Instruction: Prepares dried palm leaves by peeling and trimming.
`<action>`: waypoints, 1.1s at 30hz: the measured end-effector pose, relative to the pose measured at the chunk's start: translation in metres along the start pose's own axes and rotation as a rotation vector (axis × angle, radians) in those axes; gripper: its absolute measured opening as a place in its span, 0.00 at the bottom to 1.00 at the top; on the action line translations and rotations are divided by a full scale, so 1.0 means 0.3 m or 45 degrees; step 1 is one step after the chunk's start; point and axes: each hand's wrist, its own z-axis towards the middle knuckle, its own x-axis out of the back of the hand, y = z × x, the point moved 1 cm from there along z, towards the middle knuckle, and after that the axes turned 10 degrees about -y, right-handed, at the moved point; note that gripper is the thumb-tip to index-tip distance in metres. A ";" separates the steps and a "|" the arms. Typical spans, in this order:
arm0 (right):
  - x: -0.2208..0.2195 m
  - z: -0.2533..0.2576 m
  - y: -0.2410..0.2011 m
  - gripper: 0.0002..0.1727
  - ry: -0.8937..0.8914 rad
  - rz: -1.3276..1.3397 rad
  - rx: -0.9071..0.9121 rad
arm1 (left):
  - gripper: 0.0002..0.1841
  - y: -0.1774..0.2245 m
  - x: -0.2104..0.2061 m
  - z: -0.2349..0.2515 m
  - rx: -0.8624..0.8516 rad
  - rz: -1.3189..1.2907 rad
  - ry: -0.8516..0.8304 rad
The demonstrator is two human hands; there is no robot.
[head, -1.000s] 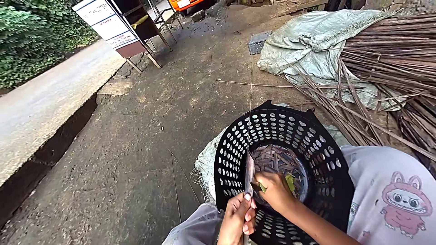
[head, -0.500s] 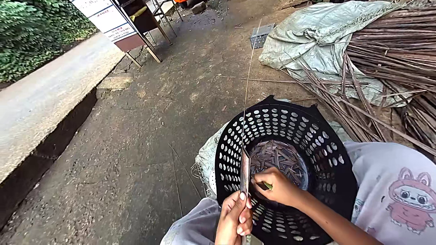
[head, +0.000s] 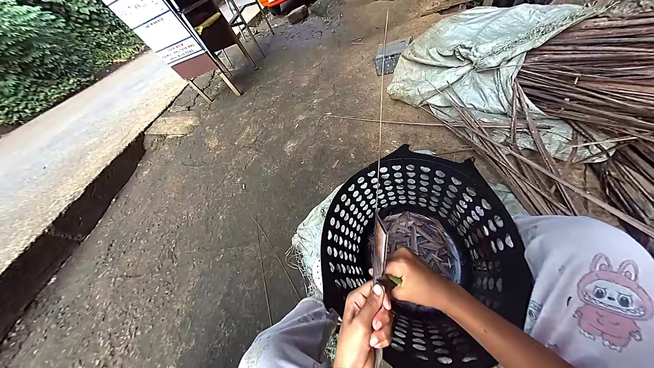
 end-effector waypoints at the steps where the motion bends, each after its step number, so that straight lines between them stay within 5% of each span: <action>1: -0.003 -0.002 0.005 0.07 0.018 -0.021 0.007 | 0.23 0.001 0.001 -0.001 -0.008 0.008 0.005; 10: 0.012 -0.002 -0.008 0.06 -0.035 -0.104 -0.232 | 0.22 -0.014 -0.015 0.003 0.031 0.127 0.019; 18: -0.059 -0.003 -0.009 0.01 0.338 -0.759 -0.527 | 0.20 -0.021 -0.043 0.036 0.083 0.417 0.231; 25: 0.070 0.065 -0.012 0.14 -0.210 -0.531 -1.168 | 0.14 -0.032 -0.043 0.028 0.231 1.121 0.413; 28: 0.138 0.064 0.016 0.14 -0.193 -0.419 -1.410 | 0.15 -0.032 -0.045 0.023 0.276 1.366 0.434; 30: 0.172 0.049 0.021 0.14 -0.158 -0.381 -1.463 | 0.15 -0.031 -0.028 0.004 0.324 1.298 0.413; 33: 0.136 0.019 -0.034 0.10 -0.251 -0.280 -1.270 | 0.16 -0.017 -0.016 0.004 0.351 0.777 0.301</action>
